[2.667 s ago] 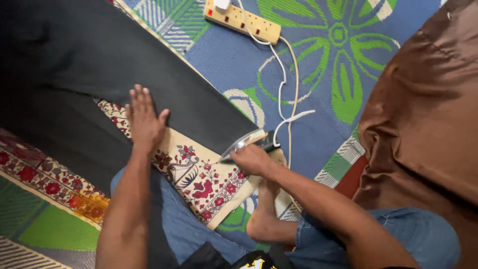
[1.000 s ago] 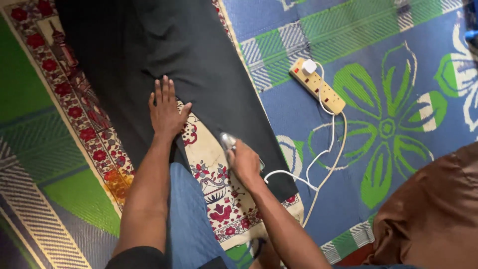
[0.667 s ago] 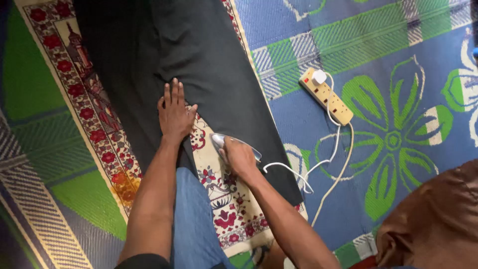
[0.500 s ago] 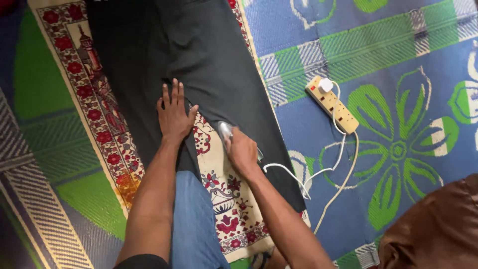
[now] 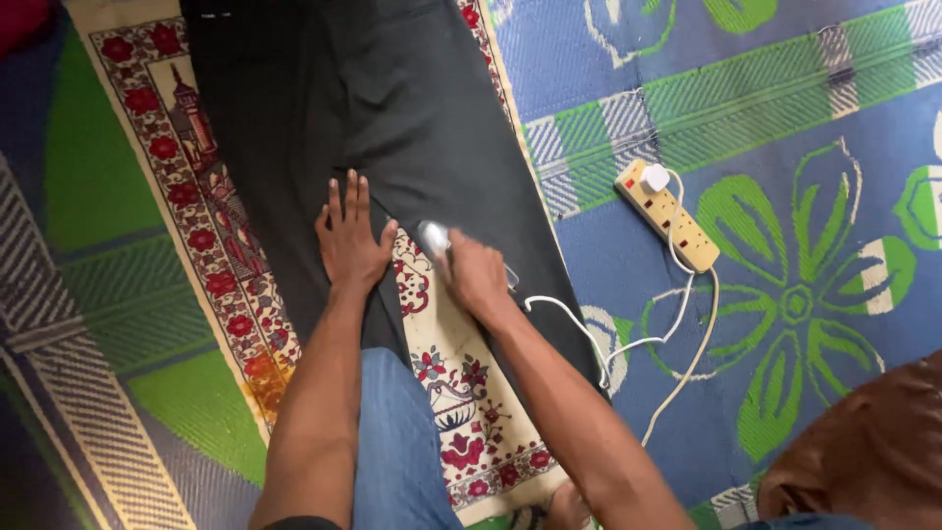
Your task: Ironing a pair of black trousers on the floor mat
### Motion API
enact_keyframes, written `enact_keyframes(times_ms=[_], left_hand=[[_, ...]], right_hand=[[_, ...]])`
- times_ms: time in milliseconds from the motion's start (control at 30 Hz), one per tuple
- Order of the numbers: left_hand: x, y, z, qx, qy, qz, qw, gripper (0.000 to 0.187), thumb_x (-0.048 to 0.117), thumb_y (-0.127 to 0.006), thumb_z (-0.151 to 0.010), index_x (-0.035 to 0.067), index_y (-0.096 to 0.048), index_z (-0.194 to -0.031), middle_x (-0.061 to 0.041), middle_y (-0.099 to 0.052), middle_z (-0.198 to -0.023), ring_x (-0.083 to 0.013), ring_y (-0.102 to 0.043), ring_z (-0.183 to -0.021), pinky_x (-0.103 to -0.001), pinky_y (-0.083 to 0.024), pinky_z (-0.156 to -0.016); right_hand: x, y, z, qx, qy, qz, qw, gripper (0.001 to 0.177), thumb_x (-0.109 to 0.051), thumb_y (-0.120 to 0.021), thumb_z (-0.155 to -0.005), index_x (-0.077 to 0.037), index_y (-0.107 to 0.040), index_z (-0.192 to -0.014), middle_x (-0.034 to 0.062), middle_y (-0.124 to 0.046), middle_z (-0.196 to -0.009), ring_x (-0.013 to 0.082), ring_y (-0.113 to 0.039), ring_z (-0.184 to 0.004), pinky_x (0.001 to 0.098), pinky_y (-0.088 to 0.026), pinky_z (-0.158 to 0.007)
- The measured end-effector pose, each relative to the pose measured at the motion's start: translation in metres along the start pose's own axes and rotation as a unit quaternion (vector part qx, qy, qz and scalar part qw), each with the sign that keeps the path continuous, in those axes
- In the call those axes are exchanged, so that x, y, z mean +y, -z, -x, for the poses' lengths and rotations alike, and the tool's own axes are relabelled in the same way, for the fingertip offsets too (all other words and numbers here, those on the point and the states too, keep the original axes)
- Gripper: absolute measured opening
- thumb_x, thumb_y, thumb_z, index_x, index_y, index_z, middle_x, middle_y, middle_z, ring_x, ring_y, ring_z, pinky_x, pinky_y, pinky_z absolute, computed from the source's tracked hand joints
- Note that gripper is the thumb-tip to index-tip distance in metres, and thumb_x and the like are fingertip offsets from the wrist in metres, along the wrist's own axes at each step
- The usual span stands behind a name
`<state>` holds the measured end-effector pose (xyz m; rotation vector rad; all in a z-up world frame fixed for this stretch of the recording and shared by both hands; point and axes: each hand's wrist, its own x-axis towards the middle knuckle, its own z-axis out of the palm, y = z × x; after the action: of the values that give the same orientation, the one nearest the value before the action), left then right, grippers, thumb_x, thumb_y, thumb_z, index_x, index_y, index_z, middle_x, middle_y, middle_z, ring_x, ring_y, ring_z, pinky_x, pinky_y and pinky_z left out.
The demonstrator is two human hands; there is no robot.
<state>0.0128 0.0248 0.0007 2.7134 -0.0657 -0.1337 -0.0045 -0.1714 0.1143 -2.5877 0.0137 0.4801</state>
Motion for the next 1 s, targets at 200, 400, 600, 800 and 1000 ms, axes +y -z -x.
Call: enact_keyframes(times_ms=[200,400,600,800,1000], left_hand=[[0.002,0.0,0.004,-0.018,-0.003,-0.013,1.0,0.082,0.049,-0.055,-0.098,0.01,-0.029,-0.165,-0.005,-0.02,-0.173,-0.0312,-0.017,-0.158,-0.052,-0.023,-0.122],[0.002,0.002,0.002,-0.005,0.002,-0.032,0.999,0.08,0.048,-0.054,-0.099,0.01,-0.03,-0.165,-0.005,-0.021,-0.174,-0.0302,-0.018,-0.159,-0.051,-0.024,-0.121],[0.003,0.0,0.001,0.007,0.006,-0.017,1.0,0.08,0.048,-0.055,-0.098,0.01,-0.031,-0.164,-0.004,-0.022,-0.173,-0.0298,-0.018,-0.159,-0.051,-0.024,-0.122],[0.002,0.002,-0.001,0.0,0.009,-0.013,1.0,0.079,0.047,-0.055,-0.099,0.009,-0.03,-0.165,-0.005,-0.021,-0.175,-0.0304,-0.018,-0.16,-0.051,-0.025,-0.121],[0.005,0.002,0.006,-0.012,-0.003,-0.014,1.0,0.081,0.047,-0.056,-0.097,0.009,-0.031,-0.164,-0.005,-0.021,-0.174,-0.031,-0.018,-0.159,-0.052,-0.024,-0.121]], right_hand=[[0.005,-0.016,-0.015,-0.016,-0.017,0.05,0.998,0.024,-0.024,-0.064,-0.094,-0.004,-0.056,-0.106,0.0256,-0.072,-0.094,0.0493,-0.069,-0.087,0.0594,-0.052,-0.078],[-0.004,-0.012,-0.03,0.021,-0.036,0.025,0.999,0.024,-0.023,-0.065,-0.093,-0.004,-0.056,-0.106,0.026,-0.072,-0.093,0.0505,-0.068,-0.086,0.0602,-0.052,-0.076],[0.008,-0.019,-0.051,0.028,-0.065,0.065,0.995,0.027,-0.025,-0.065,-0.094,-0.004,-0.055,-0.109,0.0269,-0.071,-0.09,0.0504,-0.068,-0.084,0.0607,-0.052,-0.076],[0.012,-0.009,-0.03,-0.005,0.049,0.064,0.997,0.024,-0.021,-0.065,-0.091,-0.004,-0.056,-0.106,0.0254,-0.072,-0.089,0.0482,-0.069,-0.084,0.059,-0.053,-0.074],[0.038,-0.019,0.027,-0.034,0.031,0.087,0.995,0.026,-0.021,-0.064,-0.092,-0.005,-0.057,-0.111,0.0233,-0.071,-0.084,0.0459,-0.069,-0.078,0.058,-0.052,-0.07]])
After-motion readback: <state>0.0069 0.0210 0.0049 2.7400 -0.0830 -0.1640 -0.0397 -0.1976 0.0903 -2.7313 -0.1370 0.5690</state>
